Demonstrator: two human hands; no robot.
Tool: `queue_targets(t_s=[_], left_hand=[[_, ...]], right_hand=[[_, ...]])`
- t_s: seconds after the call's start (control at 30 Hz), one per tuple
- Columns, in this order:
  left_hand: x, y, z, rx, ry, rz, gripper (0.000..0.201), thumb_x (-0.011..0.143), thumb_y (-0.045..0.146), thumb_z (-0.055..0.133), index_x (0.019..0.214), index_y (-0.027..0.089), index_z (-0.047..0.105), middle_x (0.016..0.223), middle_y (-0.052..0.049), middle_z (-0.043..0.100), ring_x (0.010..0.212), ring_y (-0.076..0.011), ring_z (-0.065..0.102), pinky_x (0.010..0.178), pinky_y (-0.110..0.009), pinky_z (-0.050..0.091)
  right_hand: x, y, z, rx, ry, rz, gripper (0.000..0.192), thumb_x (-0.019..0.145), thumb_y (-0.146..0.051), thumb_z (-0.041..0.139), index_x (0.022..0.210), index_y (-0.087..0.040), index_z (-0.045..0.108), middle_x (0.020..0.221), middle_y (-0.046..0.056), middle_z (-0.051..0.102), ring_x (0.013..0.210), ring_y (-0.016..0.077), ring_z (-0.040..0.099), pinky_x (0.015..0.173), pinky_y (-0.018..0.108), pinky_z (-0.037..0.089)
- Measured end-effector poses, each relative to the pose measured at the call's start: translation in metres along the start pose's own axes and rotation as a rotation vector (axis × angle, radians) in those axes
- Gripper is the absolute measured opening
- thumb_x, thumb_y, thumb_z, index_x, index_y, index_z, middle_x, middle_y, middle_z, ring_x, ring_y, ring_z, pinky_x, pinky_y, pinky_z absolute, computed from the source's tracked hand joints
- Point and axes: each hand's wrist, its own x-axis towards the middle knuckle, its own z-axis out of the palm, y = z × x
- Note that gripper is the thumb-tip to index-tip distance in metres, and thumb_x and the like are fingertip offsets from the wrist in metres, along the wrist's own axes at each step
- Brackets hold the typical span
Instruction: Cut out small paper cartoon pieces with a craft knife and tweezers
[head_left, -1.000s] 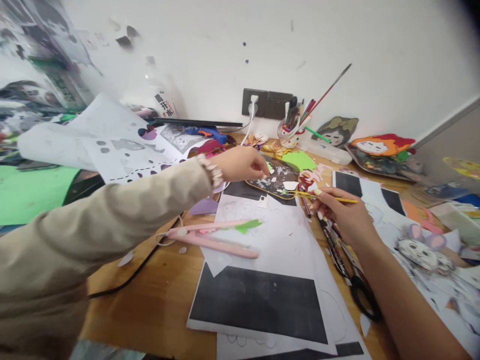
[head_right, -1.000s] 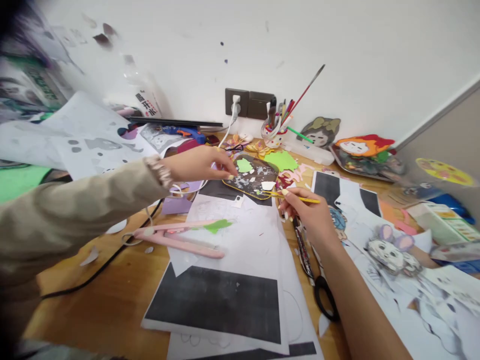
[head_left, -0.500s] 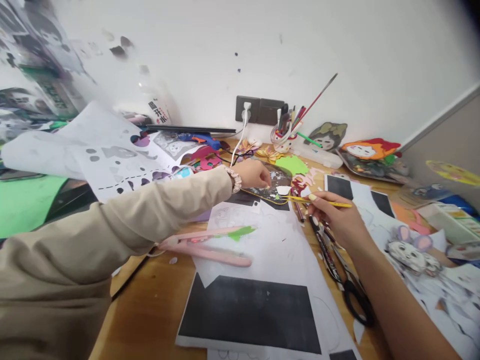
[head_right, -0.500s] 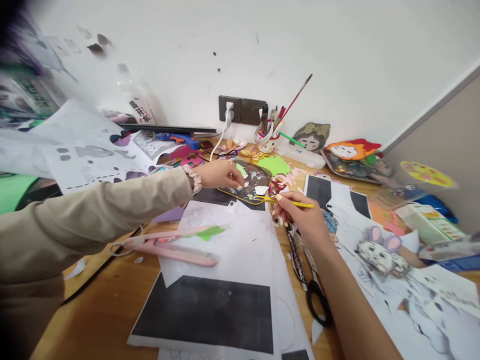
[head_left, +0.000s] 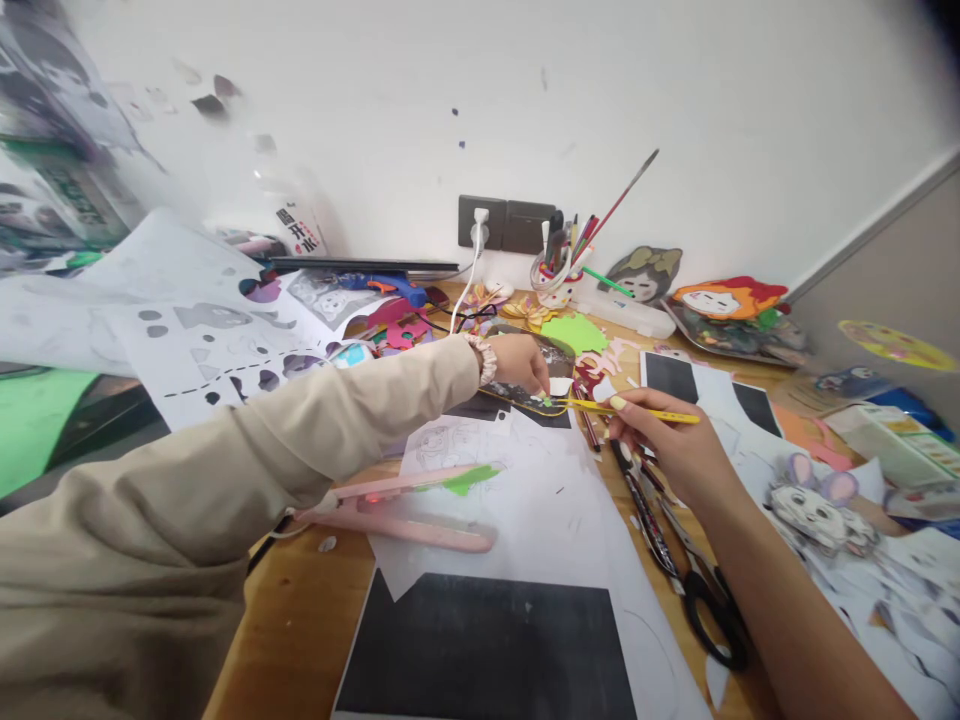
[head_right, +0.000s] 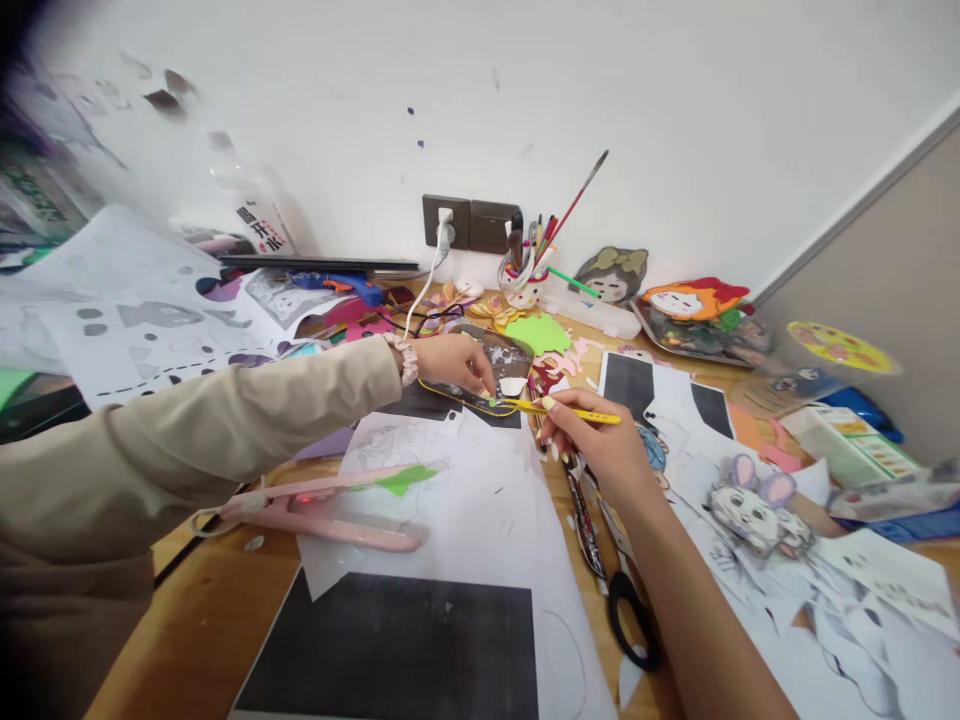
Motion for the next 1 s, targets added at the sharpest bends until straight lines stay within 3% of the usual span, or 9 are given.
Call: queue_targets(t_s=[0.43,0.67,1.0], left_hand=[[0.005,-0.003,0.009,0.05,0.04,-0.051,0.023,0.064,0.026,0.054,0.081,0.016,0.066,0.075,0.0,0.065,0.066,-0.009,0.055,0.061,-0.016,0.038],[0.012,-0.007,0.007,0.202,0.135,-0.12,0.022,0.064,0.025,0.051,0.078,0.018,0.066,0.076,-0.002,0.065,0.07,-0.0136,0.055,0.058,-0.02,0.037],[0.025,0.002,0.011,0.433,0.111,-0.155,0.019,0.062,0.024,0.053,0.074,0.015,0.065,0.08,-0.008,0.063,0.073,-0.0183,0.054,0.061,-0.026,0.037]], right_hand=[[0.0,-0.001,-0.001,-0.044,-0.005,-0.001,0.016,0.07,-0.032,0.054,0.072,-0.016,0.057,0.056,0.0,0.056,0.044,0.0045,0.043,0.041,0.016,0.034],[0.001,0.0,-0.002,-0.01,0.108,0.065,0.016,0.067,-0.031,0.057,0.071,-0.016,0.056,0.054,0.0,0.056,0.043,0.006,0.045,0.039,0.017,0.033],[0.0,-0.001,-0.003,-0.031,0.096,0.063,0.015,0.068,-0.031,0.056,0.07,-0.016,0.056,0.055,0.0,0.056,0.045,0.0057,0.045,0.042,0.017,0.034]])
